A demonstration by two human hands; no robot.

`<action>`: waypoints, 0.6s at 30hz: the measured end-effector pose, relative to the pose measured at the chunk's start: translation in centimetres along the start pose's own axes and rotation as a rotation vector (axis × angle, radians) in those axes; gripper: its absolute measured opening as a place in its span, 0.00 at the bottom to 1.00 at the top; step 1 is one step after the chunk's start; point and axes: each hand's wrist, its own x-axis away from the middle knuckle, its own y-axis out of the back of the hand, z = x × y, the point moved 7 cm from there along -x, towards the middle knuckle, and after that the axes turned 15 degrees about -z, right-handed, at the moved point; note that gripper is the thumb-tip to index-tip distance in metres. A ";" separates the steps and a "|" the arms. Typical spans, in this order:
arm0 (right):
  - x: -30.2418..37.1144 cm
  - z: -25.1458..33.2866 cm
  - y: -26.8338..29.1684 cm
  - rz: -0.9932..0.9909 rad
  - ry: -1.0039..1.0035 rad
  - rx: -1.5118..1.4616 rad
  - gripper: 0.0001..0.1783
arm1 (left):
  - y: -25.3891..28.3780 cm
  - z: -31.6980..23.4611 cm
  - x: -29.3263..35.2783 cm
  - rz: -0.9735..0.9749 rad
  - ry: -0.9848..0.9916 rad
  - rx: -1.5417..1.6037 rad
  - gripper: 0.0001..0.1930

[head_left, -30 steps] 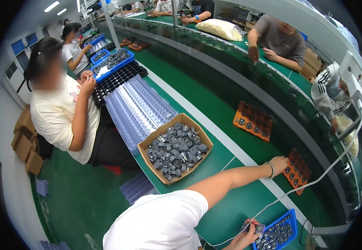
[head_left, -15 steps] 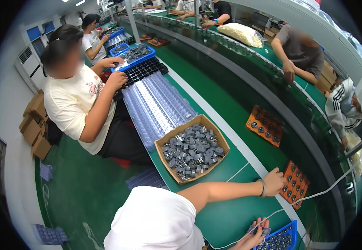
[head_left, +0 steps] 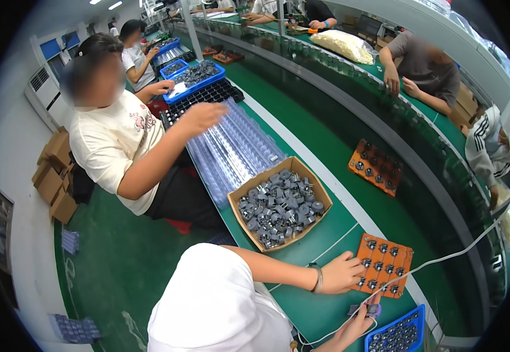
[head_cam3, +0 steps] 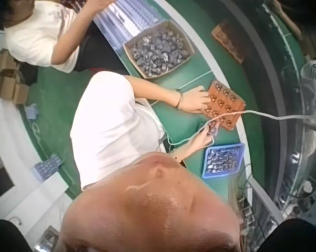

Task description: Assembling small electronic components onto a housing using an electric screwdriver on a factory production line.

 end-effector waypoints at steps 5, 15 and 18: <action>-0.2 -1.2 1.5 0.029 0.037 0.156 0.26 | 0.6 -2.9 2.0 0.029 -0.080 0.067 0.11; 2.6 2.8 2.0 0.076 0.005 0.191 0.24 | 1.4 -5.7 0.0 0.054 -0.152 0.193 0.14; 4.4 3.1 3.2 0.132 -0.116 0.214 0.24 | -2.6 -2.6 -3.6 0.248 -0.113 0.357 0.17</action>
